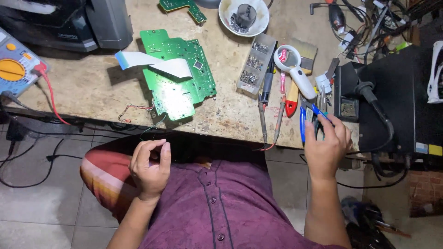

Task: Soldering wires onto a green circuit board at a repair bench.

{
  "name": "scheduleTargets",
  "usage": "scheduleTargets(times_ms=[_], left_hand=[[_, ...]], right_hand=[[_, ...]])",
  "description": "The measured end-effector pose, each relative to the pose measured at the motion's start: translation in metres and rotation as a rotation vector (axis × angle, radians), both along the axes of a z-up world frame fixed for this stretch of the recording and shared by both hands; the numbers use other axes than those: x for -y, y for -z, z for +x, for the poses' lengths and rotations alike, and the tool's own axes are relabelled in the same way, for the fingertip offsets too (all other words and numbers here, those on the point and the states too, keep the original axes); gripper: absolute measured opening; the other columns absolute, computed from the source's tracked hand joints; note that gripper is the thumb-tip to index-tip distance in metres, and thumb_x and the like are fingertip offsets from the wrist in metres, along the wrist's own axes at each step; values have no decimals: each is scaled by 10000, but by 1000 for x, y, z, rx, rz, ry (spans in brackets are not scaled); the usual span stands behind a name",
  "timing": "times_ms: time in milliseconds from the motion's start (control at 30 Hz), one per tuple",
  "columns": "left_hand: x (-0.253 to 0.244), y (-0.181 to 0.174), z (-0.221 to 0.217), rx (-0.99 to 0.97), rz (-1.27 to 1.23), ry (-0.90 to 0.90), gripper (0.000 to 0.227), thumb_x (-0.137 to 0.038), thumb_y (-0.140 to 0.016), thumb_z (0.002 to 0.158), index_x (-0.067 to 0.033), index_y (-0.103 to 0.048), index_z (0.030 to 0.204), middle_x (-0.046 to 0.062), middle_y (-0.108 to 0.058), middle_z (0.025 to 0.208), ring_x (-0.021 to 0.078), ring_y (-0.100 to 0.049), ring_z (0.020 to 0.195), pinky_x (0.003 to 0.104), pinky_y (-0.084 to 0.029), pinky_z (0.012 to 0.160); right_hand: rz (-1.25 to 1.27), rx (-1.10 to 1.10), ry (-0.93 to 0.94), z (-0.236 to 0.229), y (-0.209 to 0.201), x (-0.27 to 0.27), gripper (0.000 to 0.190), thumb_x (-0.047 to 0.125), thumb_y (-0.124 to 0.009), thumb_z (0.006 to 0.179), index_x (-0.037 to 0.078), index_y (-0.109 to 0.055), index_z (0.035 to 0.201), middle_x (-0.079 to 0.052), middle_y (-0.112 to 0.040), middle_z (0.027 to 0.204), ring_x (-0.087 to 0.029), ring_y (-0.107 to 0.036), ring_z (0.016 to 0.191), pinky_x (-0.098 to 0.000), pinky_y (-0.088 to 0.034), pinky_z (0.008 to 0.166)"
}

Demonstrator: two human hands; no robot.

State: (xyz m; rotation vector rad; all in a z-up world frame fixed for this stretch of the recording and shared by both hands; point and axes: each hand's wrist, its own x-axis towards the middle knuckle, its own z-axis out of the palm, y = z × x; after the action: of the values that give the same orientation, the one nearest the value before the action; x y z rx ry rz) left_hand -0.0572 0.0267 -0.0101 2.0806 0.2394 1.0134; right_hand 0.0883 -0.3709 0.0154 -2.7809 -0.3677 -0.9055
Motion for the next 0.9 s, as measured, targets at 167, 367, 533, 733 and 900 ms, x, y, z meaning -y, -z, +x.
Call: scheduleTargets(times_ms=[167, 367, 533, 733, 900], left_hand=[[3, -6, 3, -4, -5, 1, 61, -64, -782, 915, -69, -723, 901, 38, -723, 807, 231, -671, 677, 291, -526, 556], [2, -17, 7, 6, 30, -92, 57, -64, -773, 913, -72, -717, 923, 38, -712, 818, 245, -682, 716, 309, -530, 576], [-9, -27, 11, 15, 109, -194, 71, -73, -769, 914, -65, -708, 950, 54, -704, 867, 286, -682, 802, 368, -538, 703], [-13, -28, 23, 40, 161, -197, 128, -114, -783, 900, -82, -688, 979, 36, -674, 931, 284, -676, 913, 414, -504, 842], [-15, -21, 26, -21, 178, -223, 204, -180, -811, 843, -123, -711, 1011, 18, -680, 983, 284, -678, 923, 423, -512, 859]], right_hand=[[-47, -11, -78, -1, -1, -28, 575, 400, -933, 807, 12, -784, 1205, -209, -645, 1284, -401, -623, 1116, -490, -511, 960], [-61, 34, -69, 17, 13, -33, 407, 267, -888, 911, 23, -771, 1216, -208, -647, 1328, -406, -597, 1193, -572, -356, 1055], [1, 161, -149, 13, -22, -76, 243, 172, -878, 932, 113, -732, 1116, -132, -665, 1316, -379, -608, 1190, -544, -314, 1094], [190, -168, -560, 21, -15, -161, 163, 205, -865, 876, 149, -796, 1012, 13, -726, 854, -205, -678, 694, -337, -552, 680], [19, -323, -498, 31, -1, -205, 260, 397, -757, 926, 183, -751, 1074, -14, -663, 782, -269, -718, 753, -400, -571, 667]])
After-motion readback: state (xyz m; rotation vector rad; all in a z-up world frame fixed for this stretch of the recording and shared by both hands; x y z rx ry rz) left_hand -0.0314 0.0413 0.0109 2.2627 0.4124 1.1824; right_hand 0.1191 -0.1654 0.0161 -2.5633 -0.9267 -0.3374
